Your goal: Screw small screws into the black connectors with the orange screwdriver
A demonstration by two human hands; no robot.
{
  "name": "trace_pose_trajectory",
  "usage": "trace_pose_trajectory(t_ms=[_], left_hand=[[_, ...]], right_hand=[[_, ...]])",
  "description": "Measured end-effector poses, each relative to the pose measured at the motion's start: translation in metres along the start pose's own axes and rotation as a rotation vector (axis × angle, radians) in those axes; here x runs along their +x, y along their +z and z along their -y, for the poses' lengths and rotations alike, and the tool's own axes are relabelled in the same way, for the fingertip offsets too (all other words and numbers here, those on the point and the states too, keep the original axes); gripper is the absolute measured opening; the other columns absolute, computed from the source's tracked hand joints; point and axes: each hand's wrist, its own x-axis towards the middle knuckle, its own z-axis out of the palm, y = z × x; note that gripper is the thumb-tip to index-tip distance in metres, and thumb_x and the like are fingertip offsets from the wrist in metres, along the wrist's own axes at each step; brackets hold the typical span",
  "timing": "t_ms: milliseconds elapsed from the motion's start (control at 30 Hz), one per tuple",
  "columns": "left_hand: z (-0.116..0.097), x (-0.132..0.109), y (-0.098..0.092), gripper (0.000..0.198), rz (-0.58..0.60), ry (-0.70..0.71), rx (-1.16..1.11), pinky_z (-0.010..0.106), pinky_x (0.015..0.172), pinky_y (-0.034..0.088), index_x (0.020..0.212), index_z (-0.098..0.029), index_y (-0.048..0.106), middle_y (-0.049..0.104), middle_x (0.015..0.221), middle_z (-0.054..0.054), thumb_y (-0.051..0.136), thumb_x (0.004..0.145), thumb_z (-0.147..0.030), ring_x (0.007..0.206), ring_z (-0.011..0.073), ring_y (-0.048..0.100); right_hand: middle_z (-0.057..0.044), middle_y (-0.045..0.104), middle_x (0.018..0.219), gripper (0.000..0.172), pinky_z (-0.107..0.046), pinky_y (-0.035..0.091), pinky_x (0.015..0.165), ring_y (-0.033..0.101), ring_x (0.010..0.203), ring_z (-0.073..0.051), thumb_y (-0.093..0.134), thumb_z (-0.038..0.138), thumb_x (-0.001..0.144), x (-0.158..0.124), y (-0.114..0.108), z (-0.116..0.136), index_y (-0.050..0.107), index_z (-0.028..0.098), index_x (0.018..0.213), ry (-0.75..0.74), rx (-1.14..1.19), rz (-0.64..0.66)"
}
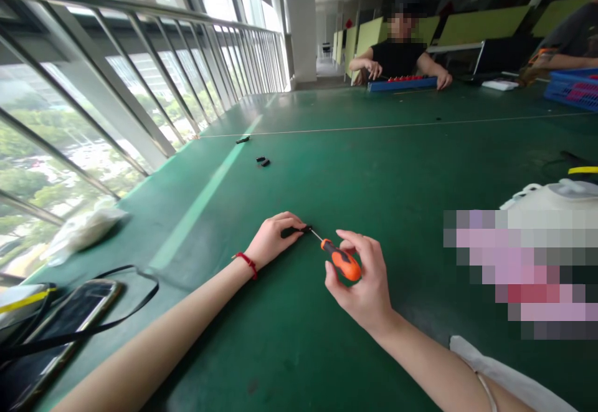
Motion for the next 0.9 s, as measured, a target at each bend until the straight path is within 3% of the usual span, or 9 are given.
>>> trace_pose_trajectory(t_ms=[100, 167, 233, 300, 433, 533, 600, 733, 900], left_hand=[[0.0007, 0.0003, 0.0004, 0.013, -0.001, 0.015, -0.002, 0.030, 0.084, 0.051, 0.091, -0.018, 0.069, 0.067, 0.099, 0.005, 0.059, 0.083, -0.017, 0.092, 0.0178, 0.063], [0.0008, 0.0004, 0.0007, 0.013, -0.001, 0.027, -0.004, 0.030, 0.084, 0.052, 0.090, -0.018, 0.069, 0.067, 0.099, 0.005, 0.059, 0.084, -0.018, 0.092, 0.0177, 0.063], [0.0004, 0.0002, 0.0007, 0.013, -0.001, 0.033, -0.001, 0.030, 0.085, 0.052, 0.091, -0.018, 0.069, 0.067, 0.099, 0.005, 0.058, 0.084, -0.018, 0.092, 0.0176, 0.063], [-0.0003, -0.0001, 0.0004, 0.013, -0.003, 0.032, 0.002, 0.030, 0.085, 0.052, 0.091, -0.018, 0.069, 0.067, 0.099, 0.005, 0.059, 0.084, -0.018, 0.092, 0.0176, 0.063], [-0.0006, -0.0005, 0.0000, 0.012, -0.006, 0.034, -0.014, 0.030, 0.084, 0.052, 0.089, -0.018, 0.070, 0.067, 0.097, 0.005, 0.060, 0.082, -0.016, 0.090, 0.0172, 0.064], [0.0009, -0.0009, 0.0005, 0.012, -0.005, 0.042, -0.034, 0.029, 0.084, 0.052, 0.089, -0.018, 0.070, 0.068, 0.097, 0.005, 0.061, 0.082, -0.016, 0.089, 0.0165, 0.064], [0.0020, -0.0012, 0.0011, 0.012, -0.010, 0.050, -0.036, 0.028, 0.083, 0.053, 0.090, -0.018, 0.070, 0.068, 0.097, 0.005, 0.061, 0.082, -0.017, 0.089, 0.0163, 0.064], [0.0038, -0.0011, 0.0022, 0.012, -0.012, 0.066, -0.025, 0.028, 0.083, 0.053, 0.090, -0.018, 0.070, 0.068, 0.097, 0.005, 0.060, 0.083, -0.019, 0.088, 0.0161, 0.065], [0.0051, 0.0004, 0.0036, 0.013, 0.002, 0.084, -0.011, 0.029, 0.083, 0.053, 0.092, -0.018, 0.070, 0.067, 0.099, 0.005, 0.059, 0.084, -0.020, 0.089, 0.0165, 0.065]], right_hand=[[0.001, 0.059, 0.068, 0.025, -0.038, 0.048, 0.076, 0.057, 0.072, -0.017, 0.061, 0.026, 0.080, -0.0003, 0.0001, -0.0008, 0.056, 0.023, 0.105, -0.057, -0.027, 0.070], [-0.001, 0.062, 0.075, 0.021, -0.035, 0.049, 0.075, 0.058, 0.076, -0.017, 0.061, 0.025, 0.081, -0.0008, 0.0006, -0.0021, 0.057, 0.024, 0.101, -0.049, -0.021, 0.050], [-0.005, 0.061, 0.086, 0.031, -0.034, 0.050, 0.072, 0.058, 0.080, -0.018, 0.062, 0.026, 0.079, -0.0013, 0.0011, -0.0032, 0.054, 0.022, 0.109, 0.002, 0.007, -0.019], [-0.003, 0.059, 0.080, 0.036, -0.036, 0.050, 0.072, 0.059, 0.077, -0.018, 0.064, 0.029, 0.077, -0.0014, 0.0015, -0.0036, 0.053, 0.021, 0.111, 0.008, -0.003, -0.014], [0.001, 0.059, 0.070, 0.020, -0.035, 0.049, 0.073, 0.058, 0.073, -0.017, 0.061, 0.024, 0.080, -0.0006, 0.0022, -0.0021, 0.057, 0.024, 0.099, -0.046, -0.020, 0.031], [-0.005, 0.056, 0.093, 0.038, -0.031, 0.052, 0.068, 0.058, 0.079, -0.016, 0.064, 0.022, 0.076, -0.0002, 0.0025, -0.0010, 0.050, 0.023, 0.112, 0.001, 0.097, -0.096], [-0.003, 0.054, 0.088, 0.046, -0.033, 0.052, 0.068, 0.057, 0.075, -0.016, 0.066, 0.024, 0.074, -0.0003, 0.0019, -0.0004, 0.047, 0.022, 0.116, 0.006, 0.114, -0.089], [0.004, 0.051, 0.059, 0.024, -0.036, 0.047, 0.073, 0.054, 0.063, -0.015, 0.062, 0.024, 0.079, -0.0013, 0.0000, -0.0005, 0.056, 0.024, 0.102, -0.057, -0.009, 0.026], [0.000, 0.056, 0.074, 0.035, -0.035, 0.048, 0.071, 0.056, 0.070, -0.016, 0.062, 0.027, 0.077, -0.0020, 0.0002, -0.0021, 0.051, 0.022, 0.110, 0.003, 0.015, -0.037]])
